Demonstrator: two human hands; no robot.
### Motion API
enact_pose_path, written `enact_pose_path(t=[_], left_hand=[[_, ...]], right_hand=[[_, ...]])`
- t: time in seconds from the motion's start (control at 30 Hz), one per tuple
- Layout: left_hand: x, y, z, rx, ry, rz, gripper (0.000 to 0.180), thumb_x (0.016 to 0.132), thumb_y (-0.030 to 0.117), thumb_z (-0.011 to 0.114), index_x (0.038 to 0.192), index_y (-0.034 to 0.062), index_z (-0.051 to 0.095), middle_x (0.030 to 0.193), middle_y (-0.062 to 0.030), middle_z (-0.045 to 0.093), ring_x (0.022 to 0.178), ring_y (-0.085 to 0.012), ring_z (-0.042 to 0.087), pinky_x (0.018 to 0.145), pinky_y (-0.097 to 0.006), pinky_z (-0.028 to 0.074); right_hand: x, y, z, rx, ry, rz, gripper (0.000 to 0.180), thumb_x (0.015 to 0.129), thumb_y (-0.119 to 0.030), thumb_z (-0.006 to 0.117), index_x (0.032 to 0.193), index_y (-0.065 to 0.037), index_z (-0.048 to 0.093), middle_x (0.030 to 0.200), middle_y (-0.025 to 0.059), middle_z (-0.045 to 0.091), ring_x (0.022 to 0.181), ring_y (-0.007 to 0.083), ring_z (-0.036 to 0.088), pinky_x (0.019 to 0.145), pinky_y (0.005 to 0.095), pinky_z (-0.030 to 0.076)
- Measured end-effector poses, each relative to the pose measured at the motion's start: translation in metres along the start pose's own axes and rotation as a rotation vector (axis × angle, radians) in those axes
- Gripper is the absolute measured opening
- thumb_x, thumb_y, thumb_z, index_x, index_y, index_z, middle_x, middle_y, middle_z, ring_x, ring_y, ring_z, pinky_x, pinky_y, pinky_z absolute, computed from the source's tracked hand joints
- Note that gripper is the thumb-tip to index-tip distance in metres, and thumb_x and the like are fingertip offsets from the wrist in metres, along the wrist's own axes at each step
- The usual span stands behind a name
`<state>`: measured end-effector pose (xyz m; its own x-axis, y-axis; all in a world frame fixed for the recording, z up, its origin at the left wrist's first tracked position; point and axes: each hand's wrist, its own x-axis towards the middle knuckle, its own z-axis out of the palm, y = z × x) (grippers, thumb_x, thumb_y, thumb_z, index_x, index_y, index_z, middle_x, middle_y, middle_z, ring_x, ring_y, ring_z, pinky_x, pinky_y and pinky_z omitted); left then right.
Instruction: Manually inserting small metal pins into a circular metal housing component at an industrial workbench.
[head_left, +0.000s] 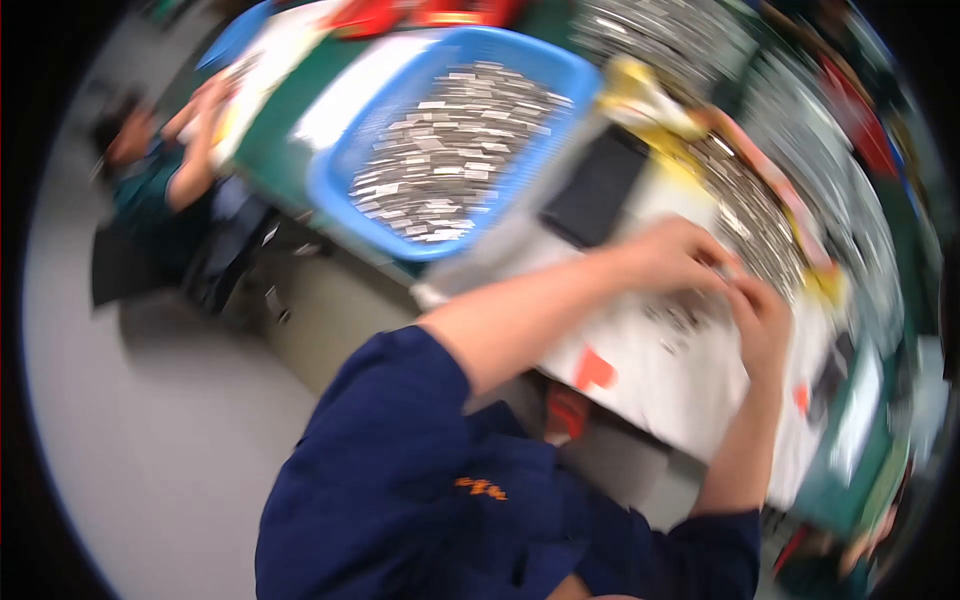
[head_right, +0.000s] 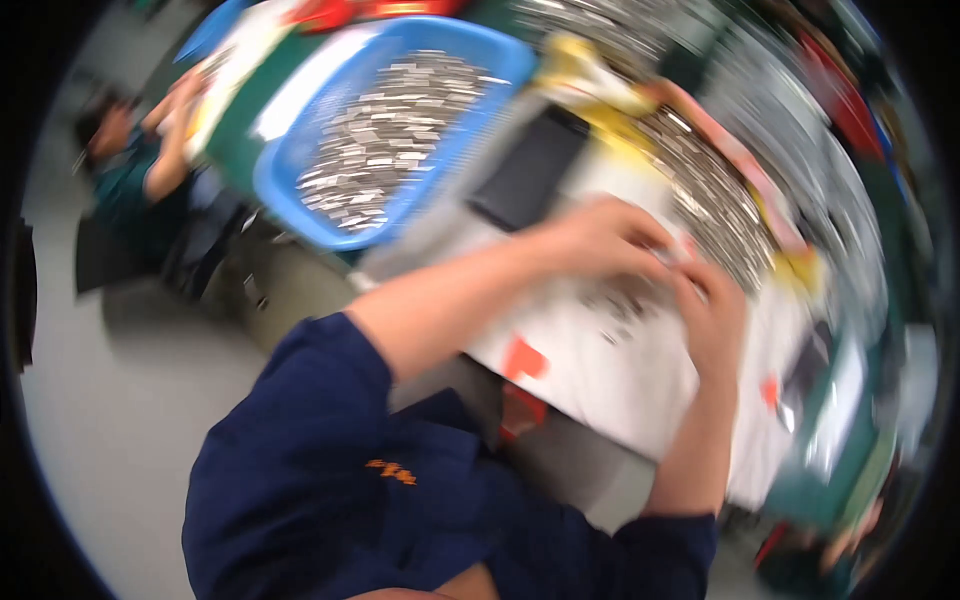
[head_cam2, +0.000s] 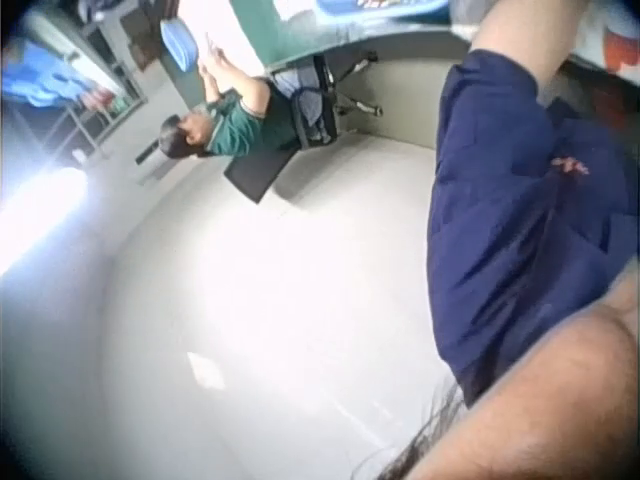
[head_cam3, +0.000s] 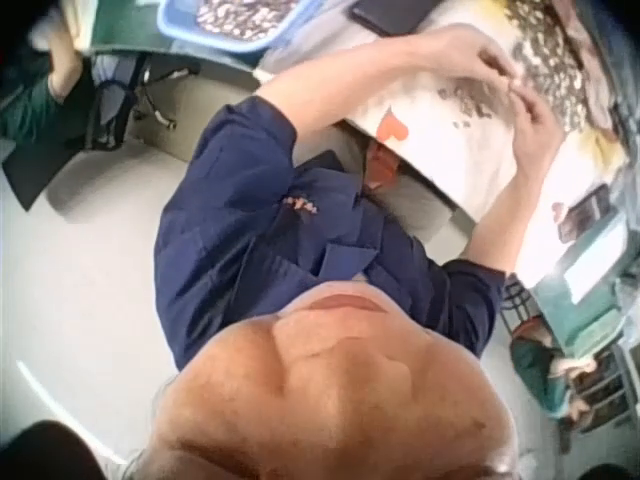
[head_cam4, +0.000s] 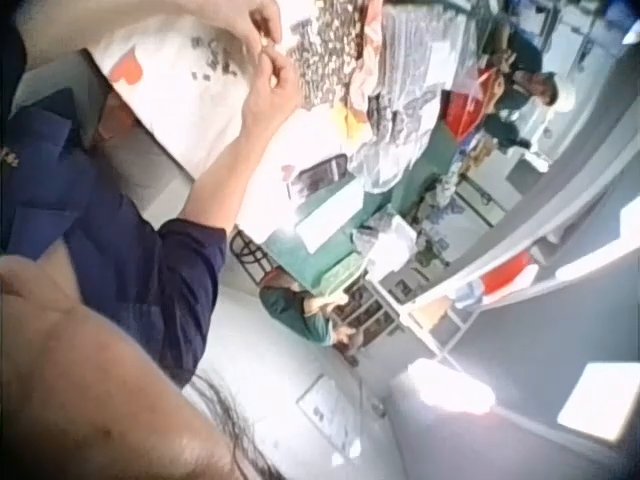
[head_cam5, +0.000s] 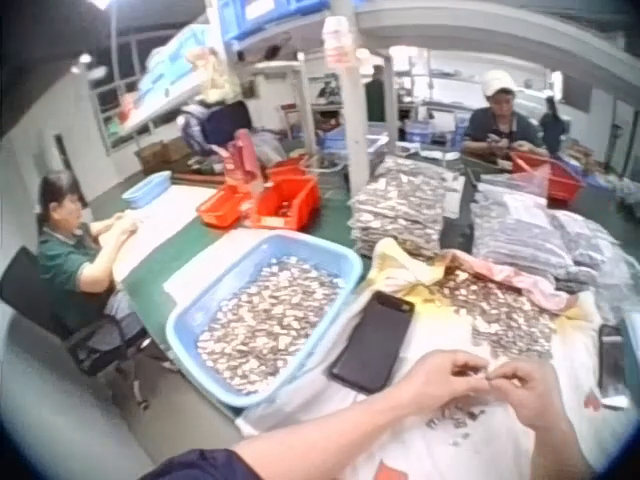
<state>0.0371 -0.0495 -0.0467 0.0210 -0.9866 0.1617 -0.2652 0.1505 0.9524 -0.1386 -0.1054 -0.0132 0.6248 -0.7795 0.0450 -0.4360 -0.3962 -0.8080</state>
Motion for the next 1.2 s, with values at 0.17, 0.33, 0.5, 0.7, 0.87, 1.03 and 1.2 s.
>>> enact_pose_path(t=[0.17, 0.33, 0.5, 0.7, 0.87, 1.03, 1.2], left_hand=[[-0.014, 0.006, -0.012, -0.236, -0.046, -0.231, 0.03, 0.07, 0.01, 0.069, 0.098, 0.0009, 0.062, 0.083, -0.0035, 0.062, 0.072, -0.007, 0.056, 0.065, -0.02, 0.047], [-0.003, 0.017, 0.006, -0.3, -0.162, -0.352, 0.029, 0.073, -0.001, 0.063, 0.102, -0.0018, 0.057, 0.09, -0.0047, 0.061, 0.079, -0.0098, 0.059, 0.071, -0.021, 0.048], [-0.01, 0.017, 0.004, -0.348, -0.142, -0.359, 0.029, 0.074, -0.001, 0.063, 0.102, -0.0012, 0.057, 0.091, -0.0043, 0.061, 0.08, -0.0094, 0.058, 0.073, -0.021, 0.047], [-0.01, 0.014, 0.002, -0.365, -0.118, -0.337, 0.027, 0.075, 0.003, 0.063, 0.101, -0.0009, 0.058, 0.084, -0.0011, 0.061, 0.075, -0.0049, 0.056, 0.065, -0.018, 0.045], [-0.009, 0.011, 0.001, -0.4, -0.104, -0.322, 0.026, 0.075, 0.004, 0.063, 0.1, -0.0004, 0.058, 0.084, -0.0009, 0.061, 0.075, -0.005, 0.056, 0.065, -0.018, 0.045], [-0.008, 0.011, 0.001, -0.389, -0.073, -0.319, 0.026, 0.075, 0.003, 0.063, 0.101, -0.0004, 0.057, 0.085, -0.0019, 0.061, 0.076, -0.0058, 0.056, 0.067, -0.019, 0.046], [-0.007, 0.008, 0.001, -0.478, -0.002, -0.301, 0.029, 0.075, 0.002, 0.063, 0.103, -0.002, 0.056, 0.088, -0.0055, 0.061, 0.079, -0.0091, 0.058, 0.071, -0.021, 0.048]], right_hand=[[0.015, -0.004, 0.006, 0.093, -0.112, 0.03, 0.012, 0.072, -0.008, 0.064, 0.081, -0.002, 0.059, 0.071, 0.0, 0.056, 0.065, 0.0067, 0.05, 0.061, 0.0213, 0.042], [0.012, 0.022, -0.025, 0.118, 0.242, 0.099, 0.012, 0.074, -0.008, 0.062, 0.084, -0.001, 0.06, 0.071, 0.0008, 0.057, 0.064, 0.0074, 0.051, 0.06, 0.0226, 0.043], [0.009, 0.026, -0.015, -0.307, 0.309, -0.034, 0.009, 0.073, -0.011, 0.057, 0.078, -0.004, 0.061, 0.073, 0.0097, 0.06, 0.067, 0.0239, 0.056, 0.061, 0.0329, 0.044], [0.021, 0.035, -0.004, -0.461, 0.287, -0.088, 0.009, 0.072, -0.011, 0.058, 0.078, -0.004, 0.061, 0.074, 0.0098, 0.059, 0.073, 0.0253, 0.055, 0.066, 0.0352, 0.043], [0.018, 0.031, -0.005, -0.467, 0.226, -0.036, 0.01, 0.072, -0.013, 0.057, 0.075, -0.005, 0.062, 0.077, 0.0101, 0.058, 0.079, 0.0273, 0.054, 0.071, 0.0373, 0.043], [0.014, 0.028, -0.005, -0.546, 0.24, -0.141, 0.009, 0.072, -0.005, 0.06, 0.08, -0.002, 0.061, 0.081, 0.0083, 0.059, 0.074, 0.0216, 0.055, 0.067, 0.0316, 0.043], [0.002, -0.004, -0.003, 0.106, 0.07, -0.043, 0.008, 0.074, -0.003, 0.059, 0.081, -0.001, 0.061, 0.082, 0.004, 0.059, 0.073, 0.0123, 0.053, 0.068, 0.0244, 0.042]])
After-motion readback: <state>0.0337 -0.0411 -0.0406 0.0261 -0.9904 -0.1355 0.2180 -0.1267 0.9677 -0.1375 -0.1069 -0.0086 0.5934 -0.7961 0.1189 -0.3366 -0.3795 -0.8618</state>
